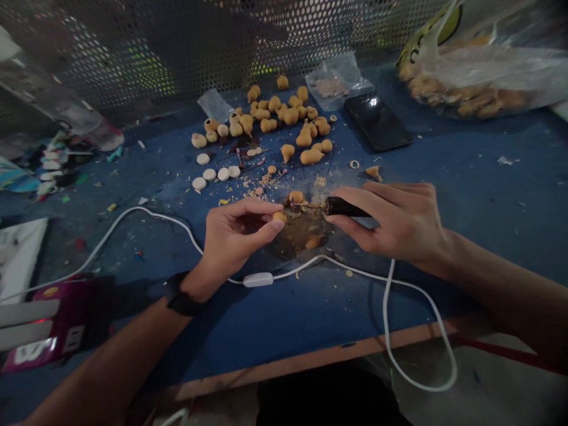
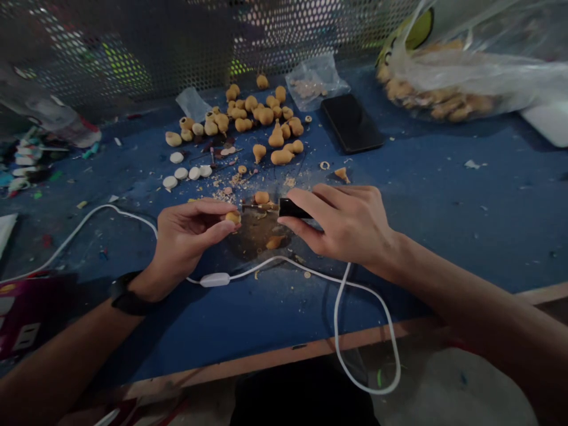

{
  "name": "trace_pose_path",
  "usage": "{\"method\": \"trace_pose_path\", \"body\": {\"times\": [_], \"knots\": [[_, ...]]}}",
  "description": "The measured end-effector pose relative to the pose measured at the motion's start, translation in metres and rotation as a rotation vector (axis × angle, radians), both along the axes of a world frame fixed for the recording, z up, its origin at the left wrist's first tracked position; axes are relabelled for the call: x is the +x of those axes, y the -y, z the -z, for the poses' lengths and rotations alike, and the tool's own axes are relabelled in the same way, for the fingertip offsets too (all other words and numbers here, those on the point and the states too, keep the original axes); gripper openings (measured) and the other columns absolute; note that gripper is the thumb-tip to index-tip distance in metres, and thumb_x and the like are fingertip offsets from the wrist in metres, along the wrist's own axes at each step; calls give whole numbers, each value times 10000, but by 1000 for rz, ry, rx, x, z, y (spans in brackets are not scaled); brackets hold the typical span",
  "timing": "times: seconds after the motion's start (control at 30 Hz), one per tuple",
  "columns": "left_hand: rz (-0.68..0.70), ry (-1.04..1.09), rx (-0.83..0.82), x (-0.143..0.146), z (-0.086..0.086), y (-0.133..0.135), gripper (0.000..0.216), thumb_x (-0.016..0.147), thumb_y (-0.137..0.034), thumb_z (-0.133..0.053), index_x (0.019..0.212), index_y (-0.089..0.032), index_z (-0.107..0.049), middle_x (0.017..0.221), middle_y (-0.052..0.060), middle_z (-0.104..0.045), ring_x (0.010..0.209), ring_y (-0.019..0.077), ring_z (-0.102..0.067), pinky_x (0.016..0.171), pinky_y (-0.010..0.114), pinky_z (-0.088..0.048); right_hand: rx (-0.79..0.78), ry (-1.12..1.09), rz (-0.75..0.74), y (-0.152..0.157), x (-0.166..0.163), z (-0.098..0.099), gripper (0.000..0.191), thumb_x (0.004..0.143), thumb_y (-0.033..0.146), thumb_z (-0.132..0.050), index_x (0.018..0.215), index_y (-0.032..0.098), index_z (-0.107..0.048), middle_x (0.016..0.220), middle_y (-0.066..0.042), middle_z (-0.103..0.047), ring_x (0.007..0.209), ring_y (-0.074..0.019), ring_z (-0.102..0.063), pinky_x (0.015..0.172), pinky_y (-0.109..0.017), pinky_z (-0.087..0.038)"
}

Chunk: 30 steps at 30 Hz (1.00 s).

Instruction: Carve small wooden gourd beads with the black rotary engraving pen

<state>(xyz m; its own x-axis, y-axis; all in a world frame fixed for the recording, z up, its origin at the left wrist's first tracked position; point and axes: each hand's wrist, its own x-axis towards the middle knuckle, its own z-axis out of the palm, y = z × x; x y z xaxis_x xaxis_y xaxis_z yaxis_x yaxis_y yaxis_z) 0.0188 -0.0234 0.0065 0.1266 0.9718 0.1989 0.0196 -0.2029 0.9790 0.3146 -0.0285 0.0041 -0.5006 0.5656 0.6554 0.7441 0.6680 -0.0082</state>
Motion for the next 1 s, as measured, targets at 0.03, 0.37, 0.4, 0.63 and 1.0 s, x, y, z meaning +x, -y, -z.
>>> {"method": "trace_pose_path", "body": {"times": [0.03, 0.37, 0.4, 0.63, 1.0], "knots": [[3, 3, 8, 0, 0, 0, 194, 780, -311, -1089, 931, -262, -977, 778, 26, -842, 700, 152, -741, 645, 253, -628, -4, -9, -2, 0, 0, 0, 204, 1158, 433, -751, 1250, 277, -845, 983, -37, -892, 788, -224, -826, 706, -351, -588], [26, -54, 5, -2, -1, 0, 243, 771, -371, -1111, 914, -250, -956, 925, 70, -903, 797, 204, -815, 693, 314, -693, 40, 16, -20, 0, -2, -3, 188, 1161, 422, -757, 1235, 265, -829, 964, -28, -892, 765, -202, -820, 668, -323, -563], [27, -53, 6, -1, -1, 0, 244, 766, -371, -1113, 906, -250, -955, 940, 74, -910, 811, 209, -826, 702, 314, -703, 55, 9, -37, 0, -2, -3, 180, 1159, 407, -763, 1233, 254, -824, 958, -30, -889, 760, -200, -816, 665, -321, -555], [30, -51, 17, -1, -1, 0, 189, 783, -345, -1087, 899, -264, -961, 920, 67, -910, 795, 197, -822, 682, 292, -698, 27, 40, -11, 0, -1, -2, 231, 1190, 470, -707, 1229, 284, -840, 931, -22, -878, 747, -201, -798, 671, -330, -565], [20, 1, -23, 2, -3, -1, 195, 719, -290, -1101, 860, -262, -970, 874, 59, -913, 755, 177, -807, 672, 257, -673, 57, 36, -29, 0, -1, 0, 224, 1173, 461, -744, 1239, 269, -841, 909, -9, -859, 720, -184, -774, 666, -318, -551]]}}
